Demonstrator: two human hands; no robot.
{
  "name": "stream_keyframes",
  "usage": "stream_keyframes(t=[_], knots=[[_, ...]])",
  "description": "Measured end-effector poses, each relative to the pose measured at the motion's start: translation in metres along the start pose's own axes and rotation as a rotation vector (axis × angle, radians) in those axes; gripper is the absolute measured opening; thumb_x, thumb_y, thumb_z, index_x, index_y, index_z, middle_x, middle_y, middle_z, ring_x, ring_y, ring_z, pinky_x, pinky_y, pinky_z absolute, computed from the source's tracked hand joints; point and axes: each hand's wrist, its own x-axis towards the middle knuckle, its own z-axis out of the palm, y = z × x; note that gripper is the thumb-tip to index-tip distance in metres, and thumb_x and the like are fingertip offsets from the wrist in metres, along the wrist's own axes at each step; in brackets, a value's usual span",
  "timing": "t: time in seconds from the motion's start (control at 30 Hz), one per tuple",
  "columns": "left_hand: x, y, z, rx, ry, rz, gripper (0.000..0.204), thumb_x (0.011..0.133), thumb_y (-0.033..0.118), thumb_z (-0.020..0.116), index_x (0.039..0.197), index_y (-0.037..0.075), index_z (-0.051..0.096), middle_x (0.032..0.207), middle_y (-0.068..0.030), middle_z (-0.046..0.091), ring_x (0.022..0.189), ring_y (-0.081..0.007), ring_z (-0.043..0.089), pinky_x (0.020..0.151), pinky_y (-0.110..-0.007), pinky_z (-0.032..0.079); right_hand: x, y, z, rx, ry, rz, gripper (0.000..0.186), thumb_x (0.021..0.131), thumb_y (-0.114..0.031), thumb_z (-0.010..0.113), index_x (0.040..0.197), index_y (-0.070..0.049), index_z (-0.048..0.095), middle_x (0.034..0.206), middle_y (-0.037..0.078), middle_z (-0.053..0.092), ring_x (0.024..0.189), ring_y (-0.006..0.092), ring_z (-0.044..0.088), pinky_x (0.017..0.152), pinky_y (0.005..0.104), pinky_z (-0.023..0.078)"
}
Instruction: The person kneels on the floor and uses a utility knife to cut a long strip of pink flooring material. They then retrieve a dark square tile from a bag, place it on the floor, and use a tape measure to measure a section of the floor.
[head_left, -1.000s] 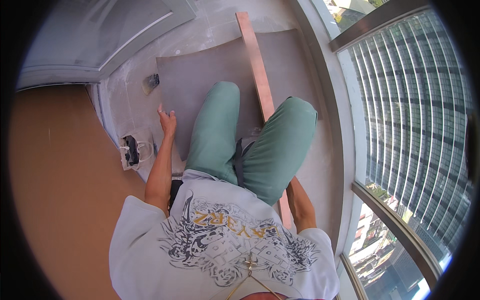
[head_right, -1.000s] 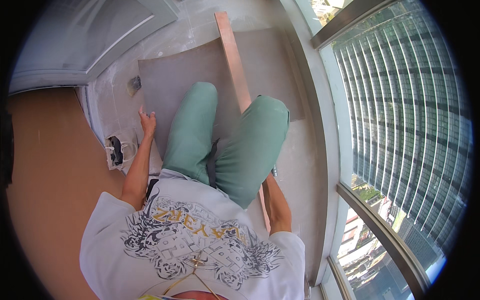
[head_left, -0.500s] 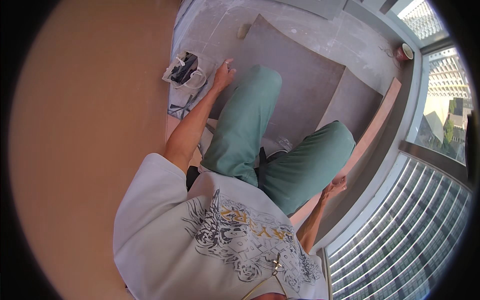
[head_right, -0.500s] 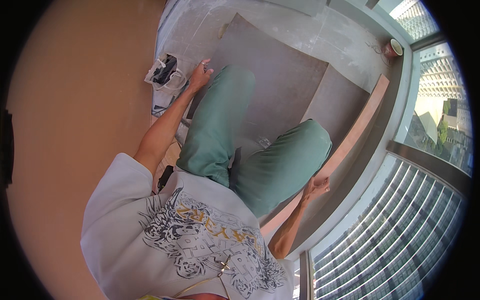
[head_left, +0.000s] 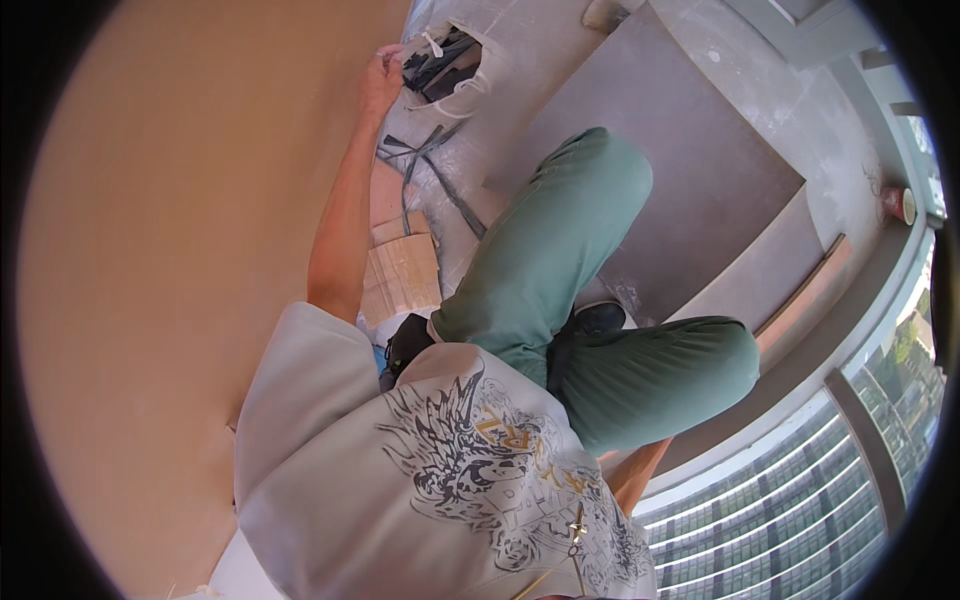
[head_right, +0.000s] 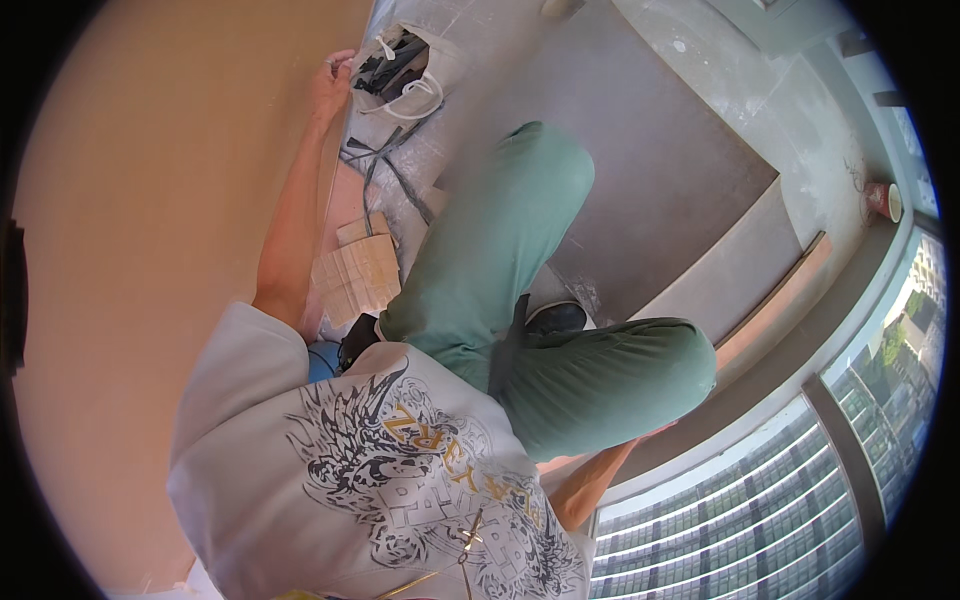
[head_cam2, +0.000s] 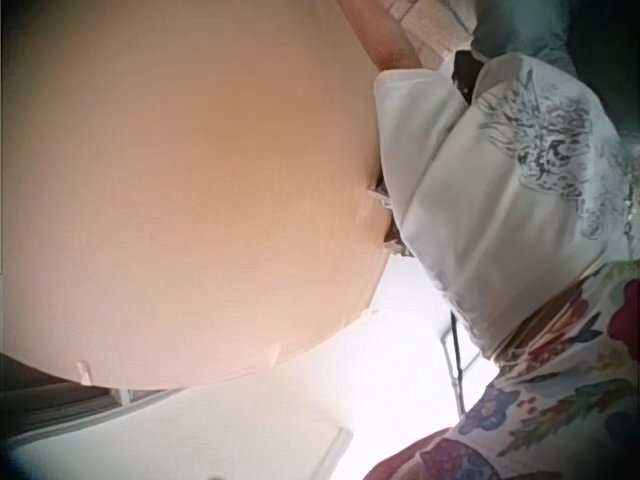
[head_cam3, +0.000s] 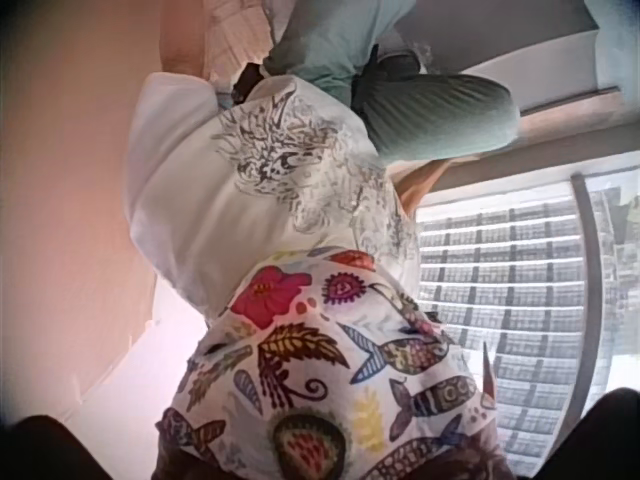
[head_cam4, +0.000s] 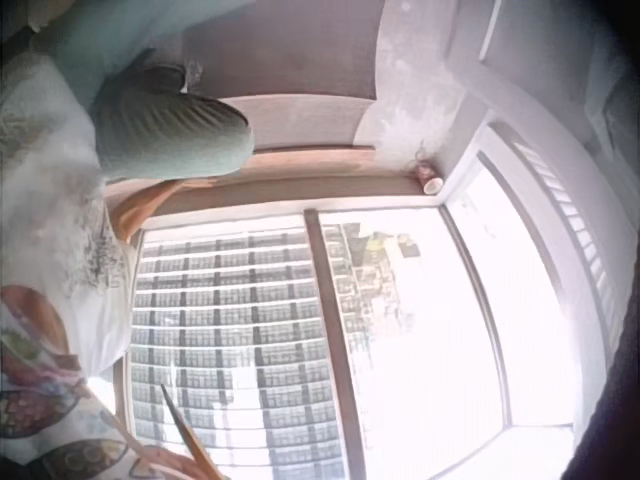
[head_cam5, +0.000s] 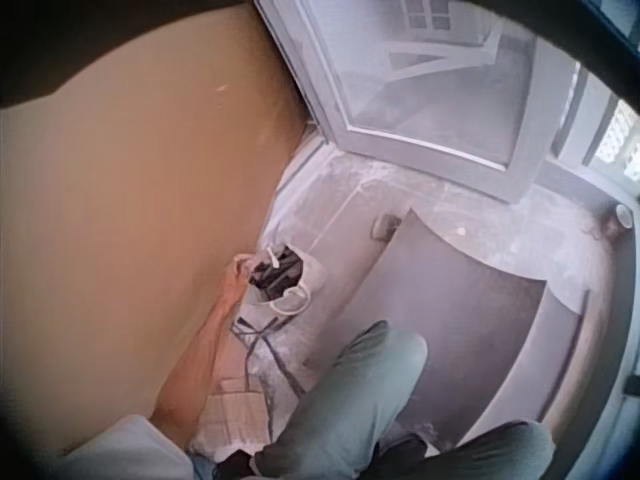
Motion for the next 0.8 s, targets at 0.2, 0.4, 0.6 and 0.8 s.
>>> stream_keyframes(t=[0.2, 0.4, 0.6, 0.8], knots=[[0.008, -0.014, 0.002, 0.252, -0.312, -0.014, 0.023, 0.095, 0.016, 0.060, 0.113, 0.006, 0.069, 0.099, -0.0171, 0.073, 0.091, -0.0293, 0.071, 0.083, -0.040, 0.054, 0.045, -0.061, -0.012, 0.007, 0.075, -0.112, 0.061, 0.087, -0.031, 0.070, 0.139, -0.004, 0.053, 0.131, 0.020, 0.057, 0.117, 0.0372, 0.055, 0.100, 0.0496, 0.045], [0.012, -0.007, 0.015, 0.374, -0.334, 0.086, 0.017, 0.090, 0.018, 0.066, 0.103, 0.008, 0.068, 0.094, -0.0105, 0.074, 0.093, -0.0303, 0.070, 0.082, -0.046, 0.051, 0.088, -0.169, -0.001, 0.109, 0.092, -0.348, 0.053, 0.093, -0.029, 0.065, 0.139, -0.005, 0.053, 0.131, 0.020, 0.057, 0.117, 0.0369, 0.056, 0.100, 0.0493, 0.045], [-0.039, 0.002, 0.010, 0.590, -0.439, 0.235, 0.009, 0.087, 0.014, 0.067, 0.097, 0.014, 0.069, 0.085, -0.0061, 0.072, 0.093, -0.0226, 0.069, 0.109, -0.052, 0.030, 0.082, -0.319, -0.003, -0.034, -0.155, -0.366, 0.046, 0.096, -0.019, 0.065, 0.139, -0.008, 0.053, 0.128, 0.023, 0.057, 0.118, 0.0348, 0.059, 0.102, 0.0469, 0.045], [-0.083, 0.022, 0.017, 0.554, -0.526, 0.270, 0.017, 0.077, -0.002, 0.062, 0.088, 0.007, 0.071, 0.084, -0.0111, 0.071, 0.095, -0.0256, 0.070, 0.117, -0.059, 0.021, 0.077, -0.331, 0.011, -0.026, -0.189, -0.479, 0.042, 0.097, -0.018, 0.064, 0.137, -0.010, 0.055, 0.125, 0.020, 0.058, 0.114, 0.0323, 0.060, 0.098, 0.0462, 0.047]])
